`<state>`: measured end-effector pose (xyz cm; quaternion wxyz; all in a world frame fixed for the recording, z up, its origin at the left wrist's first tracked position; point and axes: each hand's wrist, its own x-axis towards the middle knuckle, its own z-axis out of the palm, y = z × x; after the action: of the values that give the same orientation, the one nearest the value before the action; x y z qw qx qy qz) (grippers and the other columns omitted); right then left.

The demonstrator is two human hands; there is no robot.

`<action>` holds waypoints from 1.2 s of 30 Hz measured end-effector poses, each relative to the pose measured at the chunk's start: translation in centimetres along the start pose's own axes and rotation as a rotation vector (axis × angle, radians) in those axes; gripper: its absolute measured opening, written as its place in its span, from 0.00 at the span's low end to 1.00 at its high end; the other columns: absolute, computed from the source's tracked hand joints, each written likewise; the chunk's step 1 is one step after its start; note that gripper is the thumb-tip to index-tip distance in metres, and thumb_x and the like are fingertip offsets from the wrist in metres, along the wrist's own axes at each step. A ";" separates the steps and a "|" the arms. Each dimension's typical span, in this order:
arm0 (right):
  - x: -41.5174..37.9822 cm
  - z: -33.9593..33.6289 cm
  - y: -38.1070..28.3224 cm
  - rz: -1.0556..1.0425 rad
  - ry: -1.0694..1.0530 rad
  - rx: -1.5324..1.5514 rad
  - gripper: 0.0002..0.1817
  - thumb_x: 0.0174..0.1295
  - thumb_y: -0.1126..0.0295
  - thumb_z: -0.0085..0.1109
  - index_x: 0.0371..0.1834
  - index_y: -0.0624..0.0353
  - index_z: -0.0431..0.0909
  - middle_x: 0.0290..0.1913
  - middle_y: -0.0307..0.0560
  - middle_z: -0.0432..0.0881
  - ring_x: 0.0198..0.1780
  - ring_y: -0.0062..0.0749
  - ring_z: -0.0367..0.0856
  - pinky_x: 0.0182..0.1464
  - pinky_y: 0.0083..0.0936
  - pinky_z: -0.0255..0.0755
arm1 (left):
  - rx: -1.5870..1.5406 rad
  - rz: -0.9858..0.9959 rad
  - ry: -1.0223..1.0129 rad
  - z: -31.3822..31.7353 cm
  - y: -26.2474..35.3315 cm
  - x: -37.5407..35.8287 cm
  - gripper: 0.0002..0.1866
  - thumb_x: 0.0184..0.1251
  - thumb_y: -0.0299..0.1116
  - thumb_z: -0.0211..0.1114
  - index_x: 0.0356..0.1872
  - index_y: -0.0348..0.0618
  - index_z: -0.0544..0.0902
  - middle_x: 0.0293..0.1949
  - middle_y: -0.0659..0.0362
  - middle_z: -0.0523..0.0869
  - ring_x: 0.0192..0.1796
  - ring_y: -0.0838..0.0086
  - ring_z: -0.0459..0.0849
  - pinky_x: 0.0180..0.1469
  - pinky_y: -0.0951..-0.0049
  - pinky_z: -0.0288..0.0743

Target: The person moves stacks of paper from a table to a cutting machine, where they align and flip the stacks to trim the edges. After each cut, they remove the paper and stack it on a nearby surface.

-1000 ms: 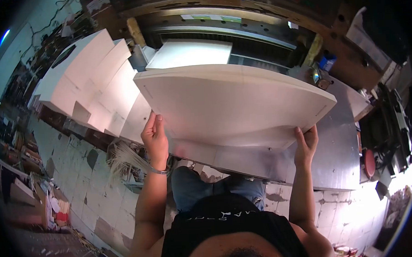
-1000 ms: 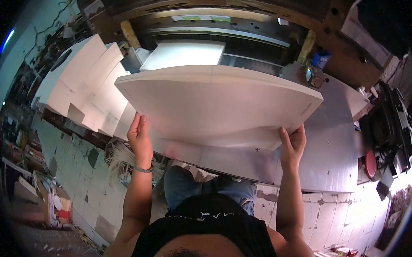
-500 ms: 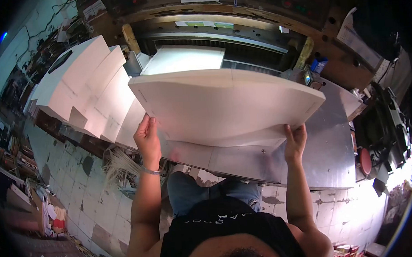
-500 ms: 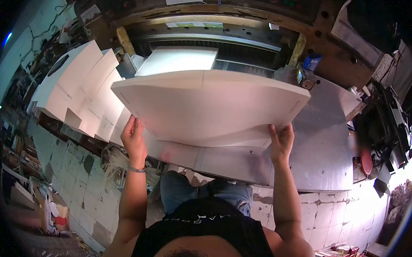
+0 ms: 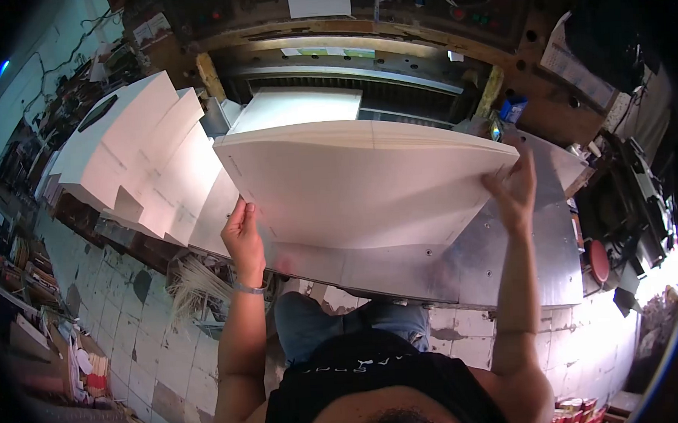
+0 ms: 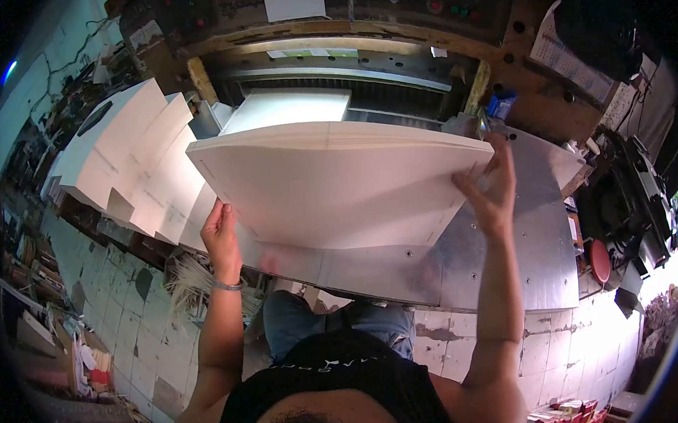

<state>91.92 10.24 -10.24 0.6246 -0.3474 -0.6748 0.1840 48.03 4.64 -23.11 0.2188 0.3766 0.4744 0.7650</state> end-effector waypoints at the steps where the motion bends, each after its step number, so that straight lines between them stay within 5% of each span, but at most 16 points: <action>1: 1.8 -0.3 -2.0 -0.085 -0.009 -0.152 0.41 0.52 0.75 0.73 0.72 0.61 0.66 0.53 0.46 0.81 0.59 0.34 0.77 0.66 0.31 0.68 | -0.003 -0.004 0.003 0.0 -0.1 0.2 0.19 0.77 0.26 0.62 0.63 0.27 0.78 0.56 0.52 0.87 0.55 0.77 0.83 0.61 0.75 0.75; 3: 4.7 0.1 -5.9 -0.132 -0.209 -0.407 0.48 0.49 0.70 0.75 0.77 0.55 0.62 0.56 0.51 0.82 0.62 0.41 0.78 0.66 0.36 0.70 | -0.042 -0.001 -0.006 0.2 -0.1 0.2 0.19 0.76 0.26 0.62 0.64 0.27 0.78 0.57 0.52 0.87 0.56 0.76 0.83 0.62 0.75 0.75; 8: 7.6 8.5 -9.7 -0.494 -0.602 -0.744 0.46 0.51 0.63 0.72 0.76 0.55 0.63 0.63 0.57 0.79 0.63 0.53 0.79 0.65 0.43 0.73 | -0.057 0.000 -0.013 0.2 -0.6 0.4 0.20 0.76 0.25 0.62 0.65 0.28 0.78 0.58 0.53 0.86 0.57 0.75 0.83 0.63 0.74 0.74; 14: 10.0 19.0 -12.3 -0.300 -1.069 -0.860 0.29 0.55 0.66 0.64 0.60 0.65 0.72 0.48 0.62 0.85 0.52 0.56 0.84 0.53 0.47 0.78 | -0.055 -0.019 0.005 0.6 -0.4 0.2 0.19 0.76 0.27 0.62 0.63 0.29 0.79 0.54 0.56 0.88 0.53 0.78 0.85 0.58 0.76 0.76; 16: 10.5 19.9 -12.0 -0.263 -1.171 -0.936 0.31 0.53 0.63 0.68 0.60 0.64 0.70 0.45 0.66 0.83 0.50 0.61 0.83 0.52 0.48 0.76 | 0.012 -0.021 0.026 0.4 -0.9 0.4 0.18 0.76 0.27 0.62 0.63 0.30 0.80 0.52 0.56 0.89 0.51 0.80 0.85 0.56 0.78 0.77; 24: 10.0 18.3 -12.0 -0.296 -1.125 -0.781 0.21 0.52 0.64 0.72 0.43 0.65 0.76 0.39 0.64 0.83 0.46 0.61 0.82 0.49 0.48 0.73 | -0.115 -0.026 -0.034 0.9 0.8 -0.4 0.16 0.77 0.24 0.58 0.62 0.35 0.82 0.44 0.65 0.89 0.43 0.84 0.84 0.52 0.82 0.76; 27: 9.6 17.8 -12.5 -0.323 -1.111 -0.766 0.18 0.54 0.65 0.70 0.41 0.65 0.78 0.40 0.64 0.84 0.47 0.61 0.83 0.51 0.48 0.75 | -0.131 -0.047 -0.066 0.6 0.5 -0.2 0.22 0.74 0.27 0.64 0.67 0.35 0.78 0.53 0.60 0.86 0.50 0.78 0.83 0.57 0.76 0.76; 30: 9.6 16.3 -14.3 -0.362 -1.045 -0.717 0.17 0.54 0.66 0.70 0.42 0.66 0.79 0.41 0.65 0.84 0.46 0.62 0.83 0.51 0.46 0.75 | 0.160 0.230 0.202 0.8 0.3 -0.9 0.45 0.66 0.35 0.74 0.79 0.38 0.59 0.70 0.49 0.72 0.69 0.66 0.72 0.70 0.66 0.66; 32: 10.4 14.8 -16.5 -0.235 -1.014 -0.650 0.17 0.55 0.67 0.70 0.43 0.66 0.79 0.42 0.66 0.84 0.45 0.64 0.82 0.52 0.45 0.75 | 0.146 0.095 0.308 0.4 0.4 -1.4 0.66 0.56 0.42 0.81 0.82 0.42 0.37 0.79 0.44 0.53 0.80 0.58 0.52 0.80 0.62 0.49; 33: 11.3 13.9 -16.0 -0.243 -0.994 -0.561 0.18 0.54 0.70 0.69 0.48 0.66 0.80 0.41 0.60 0.87 0.43 0.53 0.86 0.51 0.38 0.76 | -0.008 -0.067 0.287 0.9 2.5 -2.2 0.70 0.56 0.44 0.81 0.81 0.42 0.28 0.79 0.43 0.49 0.82 0.58 0.46 0.82 0.62 0.40; 36: 12.2 11.7 -15.4 -0.056 -0.806 -0.195 0.21 0.55 0.74 0.67 0.53 0.67 0.80 0.42 0.52 0.88 0.44 0.38 0.87 0.51 0.32 0.77 | -0.374 -0.089 -0.069 0.8 3.7 -2.5 0.64 0.59 0.42 0.78 0.82 0.40 0.35 0.79 0.44 0.51 0.82 0.61 0.48 0.81 0.60 0.42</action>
<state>77.18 10.31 7.19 0.2792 -0.2865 -0.8889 0.2231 50.27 1.70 -20.54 0.3346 0.3341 0.3322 0.8161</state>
